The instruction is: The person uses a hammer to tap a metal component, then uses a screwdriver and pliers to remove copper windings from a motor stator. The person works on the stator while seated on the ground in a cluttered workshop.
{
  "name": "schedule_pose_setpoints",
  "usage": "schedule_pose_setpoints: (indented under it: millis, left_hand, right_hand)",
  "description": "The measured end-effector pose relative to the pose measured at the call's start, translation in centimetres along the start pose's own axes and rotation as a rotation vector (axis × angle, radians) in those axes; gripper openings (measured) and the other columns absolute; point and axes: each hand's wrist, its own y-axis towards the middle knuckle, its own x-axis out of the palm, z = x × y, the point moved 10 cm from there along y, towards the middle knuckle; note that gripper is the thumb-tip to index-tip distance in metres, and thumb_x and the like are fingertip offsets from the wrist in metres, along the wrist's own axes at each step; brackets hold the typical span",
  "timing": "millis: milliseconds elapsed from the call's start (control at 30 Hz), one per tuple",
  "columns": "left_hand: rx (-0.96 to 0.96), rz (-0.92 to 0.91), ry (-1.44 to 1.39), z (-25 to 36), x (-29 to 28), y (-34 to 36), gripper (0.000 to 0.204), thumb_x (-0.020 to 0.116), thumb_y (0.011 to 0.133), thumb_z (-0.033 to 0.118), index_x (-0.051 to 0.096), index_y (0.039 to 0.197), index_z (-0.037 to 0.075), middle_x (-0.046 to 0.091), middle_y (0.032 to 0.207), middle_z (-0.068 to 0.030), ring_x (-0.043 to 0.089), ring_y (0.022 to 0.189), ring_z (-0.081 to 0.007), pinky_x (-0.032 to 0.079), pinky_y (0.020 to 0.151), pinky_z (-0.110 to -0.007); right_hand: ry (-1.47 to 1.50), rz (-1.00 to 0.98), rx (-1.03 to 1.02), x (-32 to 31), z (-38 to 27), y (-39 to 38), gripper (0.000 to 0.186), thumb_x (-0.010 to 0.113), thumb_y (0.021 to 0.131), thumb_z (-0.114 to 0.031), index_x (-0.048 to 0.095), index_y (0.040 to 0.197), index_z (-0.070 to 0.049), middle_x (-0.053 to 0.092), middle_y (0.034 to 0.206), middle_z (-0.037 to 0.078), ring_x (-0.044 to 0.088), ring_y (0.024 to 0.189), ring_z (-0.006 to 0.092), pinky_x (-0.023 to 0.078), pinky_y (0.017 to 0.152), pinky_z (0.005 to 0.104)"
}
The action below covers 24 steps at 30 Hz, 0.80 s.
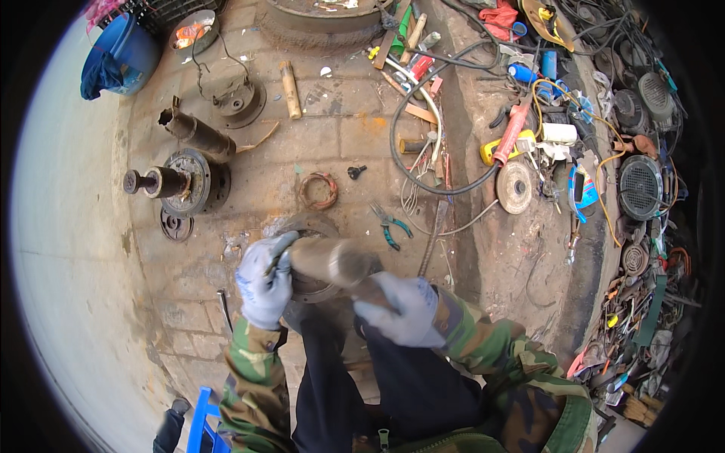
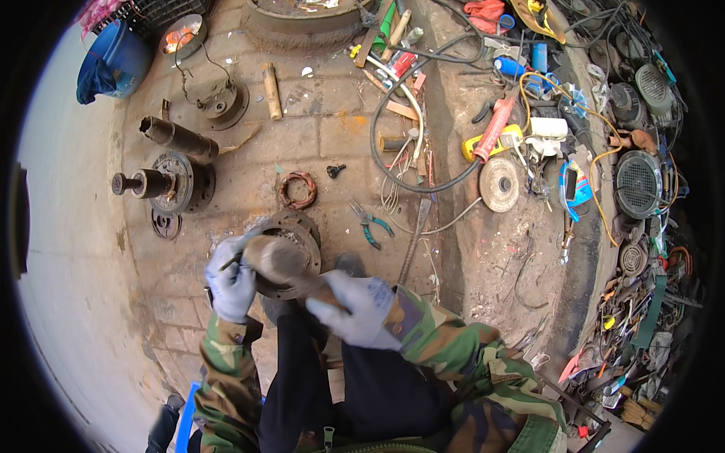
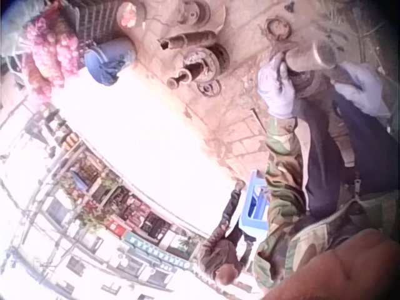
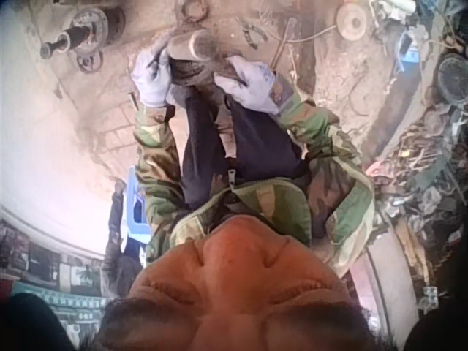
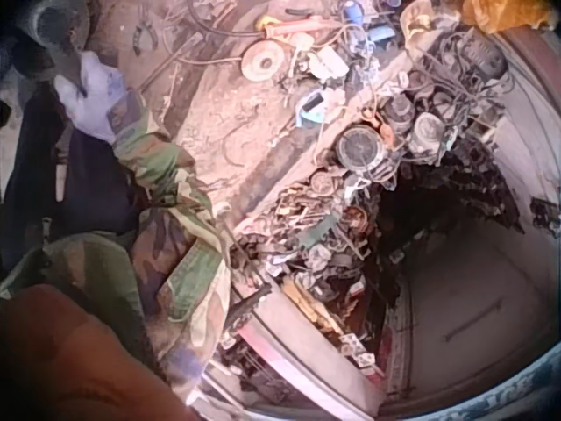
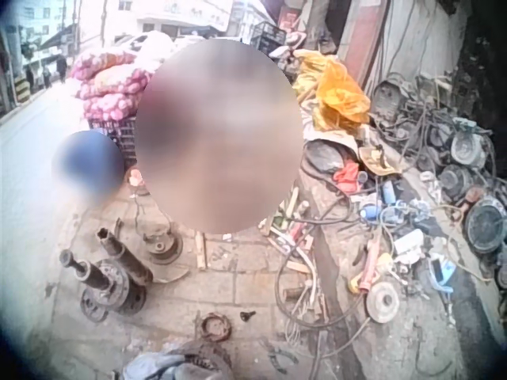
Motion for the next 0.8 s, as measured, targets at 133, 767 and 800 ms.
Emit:
schedule_pose_setpoints:
  millis: [133, 767, 800]
  left_hand:
    - [-0.104, -0.011, -0.093, 2.4, -3.0, 1.7, 0.022, 0.067, 0.108, 0.01, 0.075, 0.12, -0.006, 0.076, 0.103, -0.0135, 0.072, 0.088, -0.021, 0.058, 0.084, -0.034]
    - [-0.567, 0.236, -0.037, -4.7, -7.8, -13.4, 0.023, 0.07, 0.105, 0.023, 0.076, 0.12, 0.007, 0.077, 0.098, -0.0141, 0.076, 0.091, -0.0288, 0.059, 0.079, -0.039]
    - [-0.554, 0.245, -0.056, -4.3, -7.7, -12.9, 0.024, 0.07, 0.105, 0.024, 0.076, 0.12, 0.006, 0.076, 0.098, -0.0147, 0.076, 0.091, -0.0303, 0.058, 0.08, -0.04]
  right_hand:
    - [0.367, 0.066, 0.521, 0.6, 12.6, -2.3, 0.03, 0.074, 0.102, -0.034, 0.068, 0.11, -0.005, 0.067, 0.075, 0.003, 0.067, 0.063, 0.0157, 0.053, 0.057, 0.0324]
    - [-0.469, 0.13, 0.609, -1.9, 47.7, -12.9, 0.044, 0.064, 0.11, -0.04, 0.066, 0.129, 0.0, 0.073, 0.106, 0.015, 0.071, 0.096, 0.0287, 0.056, 0.08, 0.0383]
    - [-0.649, 0.149, 0.541, -2.5, 45.2, -11.5, 0.049, 0.063, 0.11, -0.04, 0.064, 0.136, 0.001, 0.074, 0.113, 0.016, 0.071, 0.102, 0.0297, 0.056, 0.087, 0.0397]
